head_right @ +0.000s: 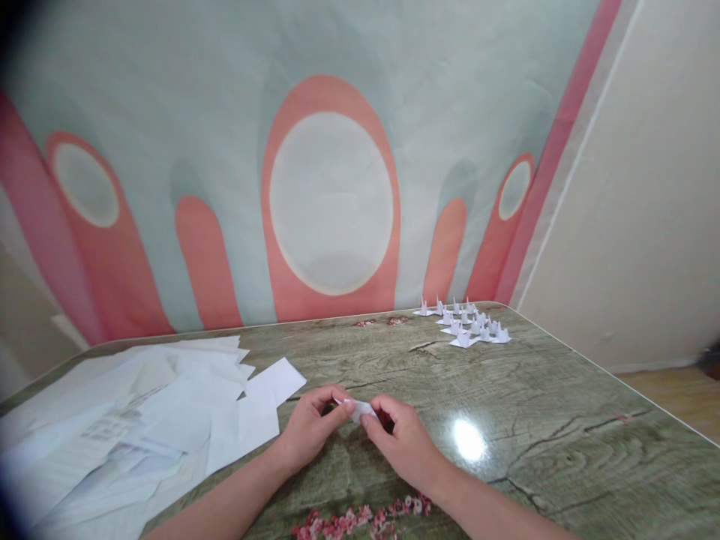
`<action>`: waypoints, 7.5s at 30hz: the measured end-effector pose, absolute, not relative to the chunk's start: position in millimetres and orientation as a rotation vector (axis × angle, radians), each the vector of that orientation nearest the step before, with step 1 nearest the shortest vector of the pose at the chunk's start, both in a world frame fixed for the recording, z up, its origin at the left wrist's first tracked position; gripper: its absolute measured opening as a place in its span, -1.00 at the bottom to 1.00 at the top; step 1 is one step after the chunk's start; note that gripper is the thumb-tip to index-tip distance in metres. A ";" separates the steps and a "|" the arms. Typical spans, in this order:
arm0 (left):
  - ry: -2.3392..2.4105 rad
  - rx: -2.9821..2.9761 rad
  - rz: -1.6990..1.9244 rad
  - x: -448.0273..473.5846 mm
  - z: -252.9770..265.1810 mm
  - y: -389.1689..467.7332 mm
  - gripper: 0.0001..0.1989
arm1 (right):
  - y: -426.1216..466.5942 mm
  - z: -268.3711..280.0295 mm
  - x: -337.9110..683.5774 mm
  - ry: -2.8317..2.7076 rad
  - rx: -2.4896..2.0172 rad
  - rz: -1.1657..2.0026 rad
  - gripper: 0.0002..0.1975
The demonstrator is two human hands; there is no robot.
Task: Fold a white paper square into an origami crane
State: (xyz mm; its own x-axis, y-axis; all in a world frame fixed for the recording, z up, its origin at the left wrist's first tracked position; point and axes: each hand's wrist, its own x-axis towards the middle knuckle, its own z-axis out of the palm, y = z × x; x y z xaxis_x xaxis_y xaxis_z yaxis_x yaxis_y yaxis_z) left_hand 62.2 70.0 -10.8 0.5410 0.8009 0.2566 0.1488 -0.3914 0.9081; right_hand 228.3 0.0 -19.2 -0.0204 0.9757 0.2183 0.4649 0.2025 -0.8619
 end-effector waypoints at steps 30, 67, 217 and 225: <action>0.785 2.505 0.963 62.7 -3.6 54.8 -0.88 | 1.4 -17.3 243.5 -2.256 -1.333 -0.441 -0.80; 0.982 2.443 0.681 68.3 -14.5 67.8 -0.88 | 16.7 -18.2 250.0 -1.905 -1.454 0.605 -0.83; 0.787 3.155 0.214 61.1 12.6 40.1 -0.67 | -7.6 -17.5 256.7 -2.605 -1.389 -0.283 -0.76; 0.792 3.271 0.209 62.8 9.6 38.6 -0.73 | -5.6 -17.7 256.8 -2.590 -1.408 -0.258 -0.77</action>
State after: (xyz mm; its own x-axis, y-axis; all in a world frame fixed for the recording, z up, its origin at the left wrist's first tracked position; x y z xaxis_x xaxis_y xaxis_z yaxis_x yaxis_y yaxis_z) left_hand 62.8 38.6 9.6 0.8837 0.4352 0.1723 0.4636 -0.8647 -0.1932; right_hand 256.8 -5.6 -17.7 -0.5342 0.8102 0.2412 0.8418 0.5358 0.0646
